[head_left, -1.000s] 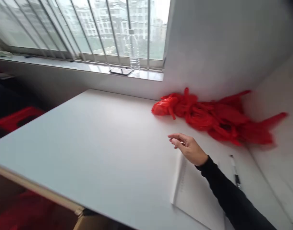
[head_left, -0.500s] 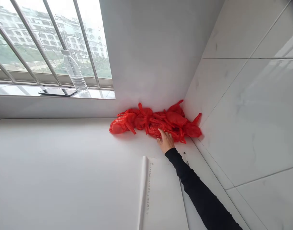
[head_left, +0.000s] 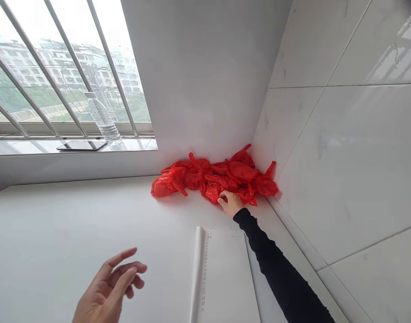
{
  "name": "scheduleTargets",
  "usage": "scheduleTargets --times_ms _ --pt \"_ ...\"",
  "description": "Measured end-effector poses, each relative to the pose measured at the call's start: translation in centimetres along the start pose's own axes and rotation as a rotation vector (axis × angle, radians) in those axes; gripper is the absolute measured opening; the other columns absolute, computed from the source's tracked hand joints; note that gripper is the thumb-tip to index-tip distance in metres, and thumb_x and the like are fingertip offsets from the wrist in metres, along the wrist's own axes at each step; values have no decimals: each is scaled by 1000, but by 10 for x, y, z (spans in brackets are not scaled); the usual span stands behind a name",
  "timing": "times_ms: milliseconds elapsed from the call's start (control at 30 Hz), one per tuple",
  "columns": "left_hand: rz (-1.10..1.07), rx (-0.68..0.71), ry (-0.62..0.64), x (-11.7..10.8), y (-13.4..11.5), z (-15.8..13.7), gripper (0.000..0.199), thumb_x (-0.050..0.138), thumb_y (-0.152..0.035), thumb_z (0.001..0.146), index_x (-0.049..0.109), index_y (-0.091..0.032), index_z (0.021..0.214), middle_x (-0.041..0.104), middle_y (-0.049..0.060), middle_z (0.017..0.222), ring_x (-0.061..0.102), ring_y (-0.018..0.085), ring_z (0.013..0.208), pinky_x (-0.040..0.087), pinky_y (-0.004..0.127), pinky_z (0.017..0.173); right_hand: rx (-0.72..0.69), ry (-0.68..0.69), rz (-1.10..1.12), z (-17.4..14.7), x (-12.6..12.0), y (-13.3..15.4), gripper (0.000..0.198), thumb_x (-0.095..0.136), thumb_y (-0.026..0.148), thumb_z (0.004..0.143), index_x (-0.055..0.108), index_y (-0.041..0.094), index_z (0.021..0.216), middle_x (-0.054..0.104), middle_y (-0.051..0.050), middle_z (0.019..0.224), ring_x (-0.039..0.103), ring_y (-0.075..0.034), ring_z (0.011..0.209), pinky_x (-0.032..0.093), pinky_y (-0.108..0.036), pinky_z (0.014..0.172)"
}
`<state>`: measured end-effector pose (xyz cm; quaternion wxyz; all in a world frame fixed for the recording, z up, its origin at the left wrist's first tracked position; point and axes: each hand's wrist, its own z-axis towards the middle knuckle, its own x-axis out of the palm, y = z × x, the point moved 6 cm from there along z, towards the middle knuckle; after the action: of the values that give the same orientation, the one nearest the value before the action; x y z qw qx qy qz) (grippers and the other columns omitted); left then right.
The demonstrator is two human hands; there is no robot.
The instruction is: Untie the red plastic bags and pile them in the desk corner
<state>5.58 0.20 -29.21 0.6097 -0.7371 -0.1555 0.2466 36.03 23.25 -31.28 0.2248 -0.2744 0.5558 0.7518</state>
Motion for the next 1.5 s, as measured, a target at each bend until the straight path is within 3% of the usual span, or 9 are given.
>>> scheduleTargets --times_ms 300,433,600,700,800,967,1233,1400,1500 --pt "-769 -609 376 115 20 -51 51 64 -36 87 50 -8 127 67 23 115 68 35 104 55 52 93 -217 371 419 -54 -22 109 16 56 35 91 56 19 88 63 0 86 60 -15 80 49 -29 77" --pt "-1007 -457 415 111 6 -44 36 57 -37 93 58 -12 119 67 17 111 69 28 97 59 43 82 -381 768 453 -105 -19 153 12 59 29 92 63 19 87 65 0 83 60 -15 80 48 -28 77" --pt "-958 -369 115 80 24 -34 14 64 -16 87 62 -14 101 67 6 94 65 12 73 56 22 65 -347 1032 492 -123 -9 153 20 55 34 95 68 20 102 68 -1 73 65 -16 68 51 -28 66" --pt "-849 -292 156 74 28 -33 27 71 -18 82 62 -17 106 67 4 102 64 12 74 54 21 60 -182 732 591 -97 -4 134 33 49 48 97 64 20 108 65 -1 68 65 -17 64 53 -30 62" --pt "-775 -278 225 77 30 -37 41 75 -24 77 60 -21 115 68 4 101 64 13 73 51 21 55 -122 424 504 -78 7 117 45 59 54 91 60 20 121 69 -9 104 65 -23 99 53 -38 84" --pt "-722 -232 247 79 27 -46 64 81 -28 73 50 -27 130 70 7 113 68 23 96 53 27 74 -178 746 646 -89 52 123 47 62 44 91 56 19 130 69 -11 117 66 -24 103 53 -39 88" --pt "-664 -157 183 69 29 -44 69 87 -32 67 55 -24 128 67 12 125 67 28 105 53 33 87 -204 680 572 -96 56 127 51 61 35 92 47 27 140 69 -3 99 64 -18 87 51 -34 81" --pt "-651 -162 272 70 31 -40 59 79 -38 76 61 -20 129 72 13 113 69 30 101 54 35 85 -162 615 620 -95 60 126 17 58 37 93 62 21 99 70 -2 85 62 -15 74 50 -30 73" --pt "-710 -199 245 68 35 -38 60 75 -44 79 61 -18 130 74 13 108 70 30 95 55 35 82 -146 649 640 -98 60 128 23 59 41 93 63 23 106 71 -3 93 64 -17 81 51 -32 77"
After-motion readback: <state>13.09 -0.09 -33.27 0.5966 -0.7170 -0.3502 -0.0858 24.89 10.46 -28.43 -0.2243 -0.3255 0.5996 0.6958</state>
